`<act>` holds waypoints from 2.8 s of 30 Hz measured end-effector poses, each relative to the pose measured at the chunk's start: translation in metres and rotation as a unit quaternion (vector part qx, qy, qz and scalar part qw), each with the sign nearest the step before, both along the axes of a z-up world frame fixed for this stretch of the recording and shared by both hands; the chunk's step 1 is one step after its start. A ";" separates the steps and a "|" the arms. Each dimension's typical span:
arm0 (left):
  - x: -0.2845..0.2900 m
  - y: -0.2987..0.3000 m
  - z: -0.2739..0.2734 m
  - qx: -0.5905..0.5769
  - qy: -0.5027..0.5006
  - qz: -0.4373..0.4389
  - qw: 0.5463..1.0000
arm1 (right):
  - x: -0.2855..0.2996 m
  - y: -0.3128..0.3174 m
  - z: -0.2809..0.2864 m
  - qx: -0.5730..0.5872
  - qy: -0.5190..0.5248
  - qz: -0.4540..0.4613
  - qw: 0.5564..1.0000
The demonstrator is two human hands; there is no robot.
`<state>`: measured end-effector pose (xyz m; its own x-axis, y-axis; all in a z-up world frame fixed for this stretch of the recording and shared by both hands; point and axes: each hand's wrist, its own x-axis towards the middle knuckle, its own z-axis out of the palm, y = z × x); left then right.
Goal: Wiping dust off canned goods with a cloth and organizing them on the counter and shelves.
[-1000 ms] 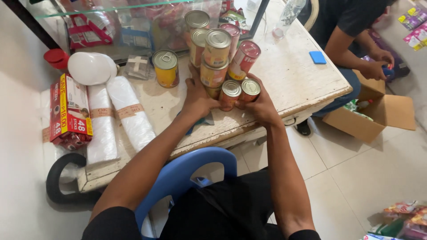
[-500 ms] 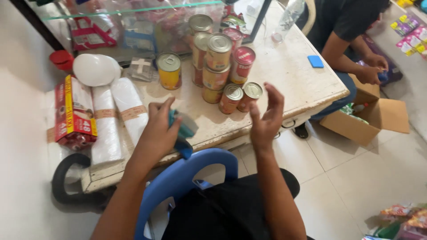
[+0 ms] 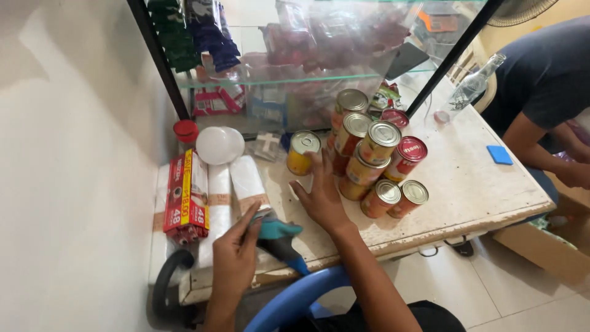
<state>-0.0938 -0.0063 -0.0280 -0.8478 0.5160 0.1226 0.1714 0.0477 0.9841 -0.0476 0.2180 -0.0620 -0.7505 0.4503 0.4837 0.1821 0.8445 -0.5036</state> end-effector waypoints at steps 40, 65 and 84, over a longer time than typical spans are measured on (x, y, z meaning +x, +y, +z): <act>0.353 0.119 0.094 0.126 -0.042 -0.732 0.669 | 0.459 -0.169 0.024 -0.168 0.521 -0.379 0.746; 0.449 0.236 0.060 0.286 0.060 -0.884 0.365 | 0.491 -0.117 0.047 -0.055 0.677 -0.459 0.573; 0.429 0.233 0.032 0.142 -0.340 -0.888 0.274 | 0.493 -0.112 0.056 0.077 0.454 -0.613 0.642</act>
<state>0.3355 0.2265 0.0043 0.8341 0.2399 0.4968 -0.5515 0.3880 0.7385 0.4450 0.1064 -0.0059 0.7453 0.3270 0.5811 0.4483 0.3994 -0.7997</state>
